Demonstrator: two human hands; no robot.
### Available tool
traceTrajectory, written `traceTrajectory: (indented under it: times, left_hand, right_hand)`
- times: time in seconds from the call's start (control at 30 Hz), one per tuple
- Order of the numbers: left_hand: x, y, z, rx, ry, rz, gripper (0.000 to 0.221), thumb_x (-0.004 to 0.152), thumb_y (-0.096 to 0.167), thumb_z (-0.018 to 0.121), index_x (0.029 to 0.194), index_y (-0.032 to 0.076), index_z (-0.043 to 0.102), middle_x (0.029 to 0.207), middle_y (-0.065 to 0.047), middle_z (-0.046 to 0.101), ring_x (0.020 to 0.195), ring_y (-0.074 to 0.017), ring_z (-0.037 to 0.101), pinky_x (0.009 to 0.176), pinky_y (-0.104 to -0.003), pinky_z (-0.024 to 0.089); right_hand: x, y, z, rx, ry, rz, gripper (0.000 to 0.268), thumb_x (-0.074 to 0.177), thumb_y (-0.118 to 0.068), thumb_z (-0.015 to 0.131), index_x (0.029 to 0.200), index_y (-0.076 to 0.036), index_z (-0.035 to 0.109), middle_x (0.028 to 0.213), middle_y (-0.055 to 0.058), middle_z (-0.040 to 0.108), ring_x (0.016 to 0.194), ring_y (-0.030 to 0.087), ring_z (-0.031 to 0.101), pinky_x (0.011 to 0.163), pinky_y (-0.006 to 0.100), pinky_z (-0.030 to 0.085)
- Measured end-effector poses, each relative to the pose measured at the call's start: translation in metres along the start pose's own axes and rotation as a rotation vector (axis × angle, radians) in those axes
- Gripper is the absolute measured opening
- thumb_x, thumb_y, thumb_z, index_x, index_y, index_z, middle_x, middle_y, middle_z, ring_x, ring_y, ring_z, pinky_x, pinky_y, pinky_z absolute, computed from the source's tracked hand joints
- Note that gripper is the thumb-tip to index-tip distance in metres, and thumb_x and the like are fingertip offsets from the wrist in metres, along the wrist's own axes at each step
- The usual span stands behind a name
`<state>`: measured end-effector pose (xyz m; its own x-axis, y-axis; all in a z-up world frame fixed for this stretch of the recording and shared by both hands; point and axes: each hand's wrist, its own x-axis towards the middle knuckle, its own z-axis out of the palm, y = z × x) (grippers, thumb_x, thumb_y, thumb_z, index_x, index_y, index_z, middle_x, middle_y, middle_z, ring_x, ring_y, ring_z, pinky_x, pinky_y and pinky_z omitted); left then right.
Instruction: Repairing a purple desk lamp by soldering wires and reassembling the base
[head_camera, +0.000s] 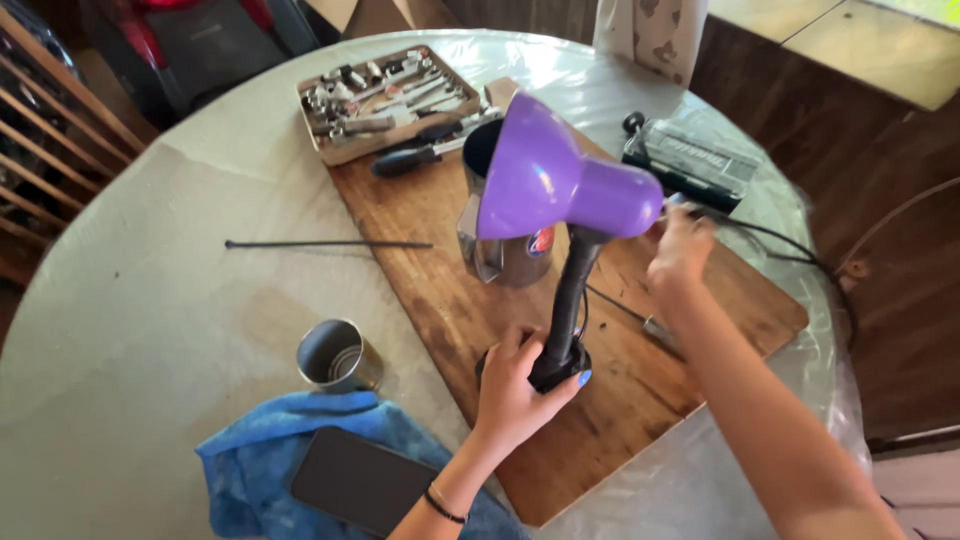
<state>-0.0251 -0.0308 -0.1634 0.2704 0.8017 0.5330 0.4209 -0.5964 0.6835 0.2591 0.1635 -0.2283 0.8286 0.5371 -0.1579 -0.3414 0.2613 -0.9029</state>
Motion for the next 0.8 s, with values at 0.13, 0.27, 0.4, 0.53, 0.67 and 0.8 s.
traceTrajectory:
  times: [0.13, 0.27, 0.4, 0.53, 0.67, 0.8]
  left_hand:
    - [-0.003, -0.003, 0.002, 0.014, -0.020, -0.053, 0.042, 0.077, 0.043, 0.072, 0.105, 0.014, 0.063, 0.100, -0.001, 0.058, 0.085, -0.0238, 0.064, 0.074, -0.045, 0.047]
    - [0.000, -0.001, 0.001, -0.006, -0.020, -0.038, 0.042, 0.076, 0.040, 0.073, 0.108, 0.014, 0.063, 0.099, -0.002, 0.057, 0.084, -0.0239, 0.065, 0.073, -0.044, 0.049]
    - [0.000, -0.001, 0.001, 0.006, -0.041, -0.072, 0.044, 0.076, 0.041, 0.072, 0.110, 0.016, 0.062, 0.099, -0.002, 0.056, 0.084, -0.0243, 0.065, 0.072, -0.044, 0.049]
    - [0.004, 0.002, -0.001, 0.010, -0.066, -0.099, 0.041, 0.077, 0.042, 0.071, 0.109, 0.017, 0.064, 0.100, 0.000, 0.056, 0.083, -0.0231, 0.066, 0.074, -0.045, 0.049]
    - [0.007, 0.006, -0.002, -0.033, -0.034, -0.042, 0.039, 0.077, 0.039, 0.070, 0.105, 0.013, 0.064, 0.098, -0.002, 0.056, 0.079, -0.0224, 0.067, 0.070, -0.040, 0.052]
    - [0.007, 0.004, -0.001, -0.018, -0.033, -0.051, 0.039, 0.077, 0.040, 0.071, 0.105, 0.013, 0.064, 0.098, -0.002, 0.056, 0.078, -0.0231, 0.066, 0.070, -0.041, 0.051]
  right_hand:
    - [-0.079, -0.109, -0.006, -0.011, -0.115, 0.117, 0.008, 0.103, -0.020, 0.047, 0.110, -0.015, 0.047, 0.102, 0.006, 0.075, 0.075, 0.012, 0.070, 0.068, 0.024, 0.062]
    - [-0.043, -0.116, -0.047, 0.163, -0.161, -0.016, 0.023, 0.096, -0.039, 0.047, 0.107, -0.022, 0.038, 0.100, 0.013, 0.080, 0.051, 0.017, 0.067, 0.043, 0.026, 0.052]
    - [-0.091, -0.146, -0.069, 0.261, -0.381, -0.046, 0.021, 0.102, -0.034, 0.055, 0.106, -0.019, 0.041, 0.102, 0.024, 0.073, 0.062, 0.019, 0.064, 0.054, 0.024, 0.050]
    - [-0.083, -0.112, -0.094, 0.172, -0.491, -0.169, 0.027, 0.097, -0.021, 0.070, 0.116, -0.021, 0.052, 0.112, 0.009, 0.067, 0.084, 0.011, 0.064, 0.064, 0.020, 0.054]
    - [-0.104, -0.116, -0.101, 0.159, -0.688, -0.279, 0.019, 0.102, -0.027, 0.061, 0.116, -0.023, 0.048, 0.096, 0.013, 0.061, 0.077, 0.015, 0.058, 0.044, 0.017, 0.034]
    - [-0.139, -0.128, -0.095, -0.006, -0.826, -0.382, 0.020, 0.103, -0.029, 0.055, 0.110, -0.023, 0.037, 0.085, 0.018, 0.059, 0.055, 0.014, 0.048, 0.040, 0.018, 0.031]
